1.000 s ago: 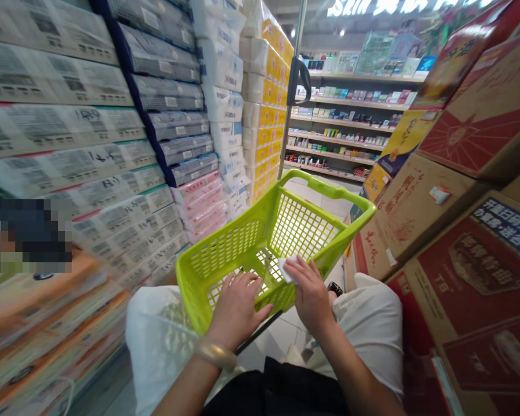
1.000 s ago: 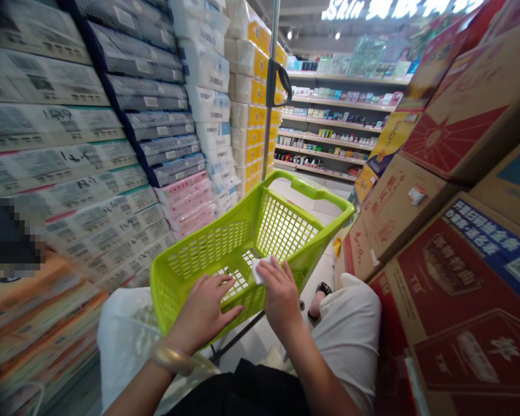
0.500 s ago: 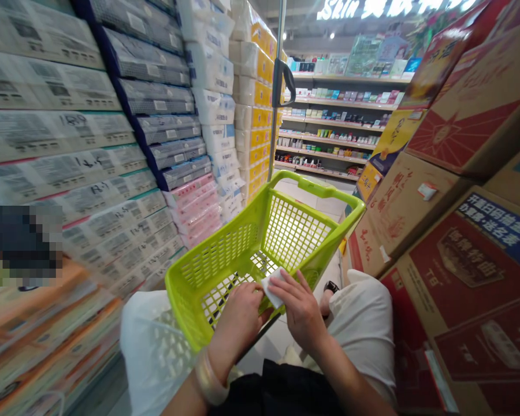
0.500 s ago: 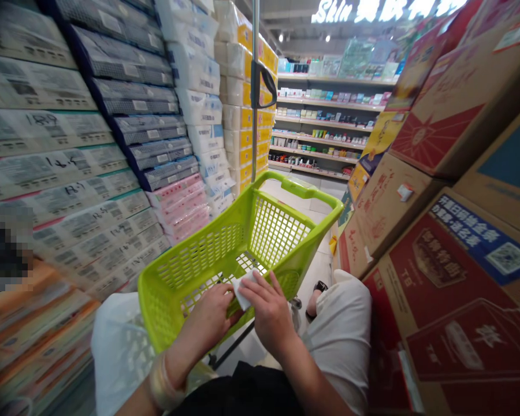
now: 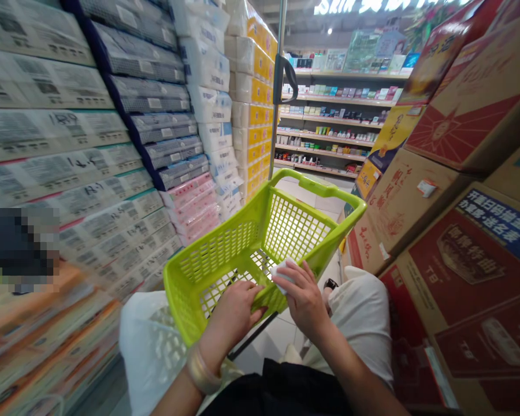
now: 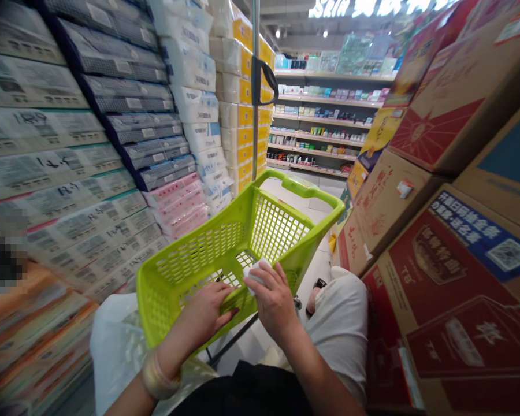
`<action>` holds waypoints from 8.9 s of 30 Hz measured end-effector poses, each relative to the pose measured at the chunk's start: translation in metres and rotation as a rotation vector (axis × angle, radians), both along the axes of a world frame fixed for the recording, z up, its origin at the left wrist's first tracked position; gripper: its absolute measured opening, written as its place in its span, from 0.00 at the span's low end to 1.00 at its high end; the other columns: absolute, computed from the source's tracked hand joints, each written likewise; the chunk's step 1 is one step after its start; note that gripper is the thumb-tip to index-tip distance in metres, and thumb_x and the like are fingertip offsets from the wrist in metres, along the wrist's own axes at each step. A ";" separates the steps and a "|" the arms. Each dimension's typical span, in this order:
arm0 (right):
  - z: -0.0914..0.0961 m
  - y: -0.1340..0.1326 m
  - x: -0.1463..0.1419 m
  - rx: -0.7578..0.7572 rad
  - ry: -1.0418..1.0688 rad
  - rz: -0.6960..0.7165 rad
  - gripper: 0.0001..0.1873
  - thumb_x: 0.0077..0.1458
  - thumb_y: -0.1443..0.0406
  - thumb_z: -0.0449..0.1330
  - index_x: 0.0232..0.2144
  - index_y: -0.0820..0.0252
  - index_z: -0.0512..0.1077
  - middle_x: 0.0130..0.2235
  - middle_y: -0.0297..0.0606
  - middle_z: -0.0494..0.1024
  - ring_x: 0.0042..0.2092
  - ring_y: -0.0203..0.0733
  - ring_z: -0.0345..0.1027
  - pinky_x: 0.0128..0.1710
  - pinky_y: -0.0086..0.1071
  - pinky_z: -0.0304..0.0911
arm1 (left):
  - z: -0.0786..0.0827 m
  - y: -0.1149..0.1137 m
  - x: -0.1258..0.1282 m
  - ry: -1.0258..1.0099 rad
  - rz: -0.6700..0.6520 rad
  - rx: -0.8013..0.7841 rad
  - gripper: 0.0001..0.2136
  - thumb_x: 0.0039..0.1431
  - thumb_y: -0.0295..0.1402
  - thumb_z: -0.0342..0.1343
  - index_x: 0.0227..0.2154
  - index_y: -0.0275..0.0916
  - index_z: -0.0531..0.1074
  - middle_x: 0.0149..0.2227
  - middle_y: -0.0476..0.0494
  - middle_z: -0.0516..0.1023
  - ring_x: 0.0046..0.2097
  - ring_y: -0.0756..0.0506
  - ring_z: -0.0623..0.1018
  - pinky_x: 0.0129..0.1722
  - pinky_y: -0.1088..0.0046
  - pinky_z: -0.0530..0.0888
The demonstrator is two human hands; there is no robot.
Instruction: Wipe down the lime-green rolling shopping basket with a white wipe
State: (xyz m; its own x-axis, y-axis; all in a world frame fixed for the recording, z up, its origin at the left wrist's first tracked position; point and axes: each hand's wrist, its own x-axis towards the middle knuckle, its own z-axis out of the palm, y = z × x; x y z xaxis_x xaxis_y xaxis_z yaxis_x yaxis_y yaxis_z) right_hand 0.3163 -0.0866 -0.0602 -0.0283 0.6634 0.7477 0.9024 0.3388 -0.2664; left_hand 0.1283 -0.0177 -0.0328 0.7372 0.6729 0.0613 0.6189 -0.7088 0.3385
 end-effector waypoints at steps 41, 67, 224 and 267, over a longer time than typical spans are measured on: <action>-0.004 0.004 0.001 0.060 0.083 0.008 0.27 0.60 0.77 0.47 0.55 0.54 0.72 0.52 0.39 0.79 0.62 0.44 0.64 0.63 0.48 0.61 | 0.007 -0.004 -0.001 -0.004 0.012 -0.049 0.14 0.57 0.34 0.59 0.46 0.40 0.75 0.45 0.40 0.79 0.49 0.40 0.76 0.53 0.62 0.70; 0.003 0.009 0.007 0.051 0.084 -0.050 0.27 0.59 0.77 0.47 0.54 0.54 0.73 0.52 0.40 0.79 0.63 0.46 0.63 0.63 0.50 0.60 | -0.003 0.006 -0.009 -0.052 -0.019 0.038 0.10 0.59 0.35 0.58 0.43 0.43 0.77 0.43 0.42 0.79 0.46 0.42 0.76 0.50 0.64 0.71; 0.049 -0.036 0.075 0.092 -0.021 -0.236 0.26 0.57 0.77 0.47 0.51 0.54 0.74 0.51 0.37 0.80 0.63 0.46 0.63 0.67 0.51 0.50 | 0.009 0.027 0.033 -0.325 -0.137 0.251 0.14 0.62 0.41 0.53 0.47 0.46 0.75 0.48 0.45 0.79 0.50 0.40 0.74 0.52 0.55 0.69; 0.075 -0.043 0.141 0.224 0.067 -0.459 0.12 0.62 0.65 0.52 0.38 0.57 0.76 0.40 0.41 0.81 0.49 0.49 0.74 0.60 0.52 0.59 | 0.011 0.093 0.041 -0.317 -0.201 0.258 0.16 0.67 0.41 0.46 0.41 0.48 0.80 0.46 0.45 0.80 0.51 0.42 0.74 0.54 0.57 0.68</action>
State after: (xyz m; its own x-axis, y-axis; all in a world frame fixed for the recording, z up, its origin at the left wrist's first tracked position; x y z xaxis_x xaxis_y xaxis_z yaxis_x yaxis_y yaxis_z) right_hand 0.4575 -0.1293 0.0151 0.2810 0.4192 0.8633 0.9550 -0.0332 -0.2948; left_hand 0.1695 0.0751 -0.0217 0.7698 0.4513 0.4514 0.3545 -0.8904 0.2856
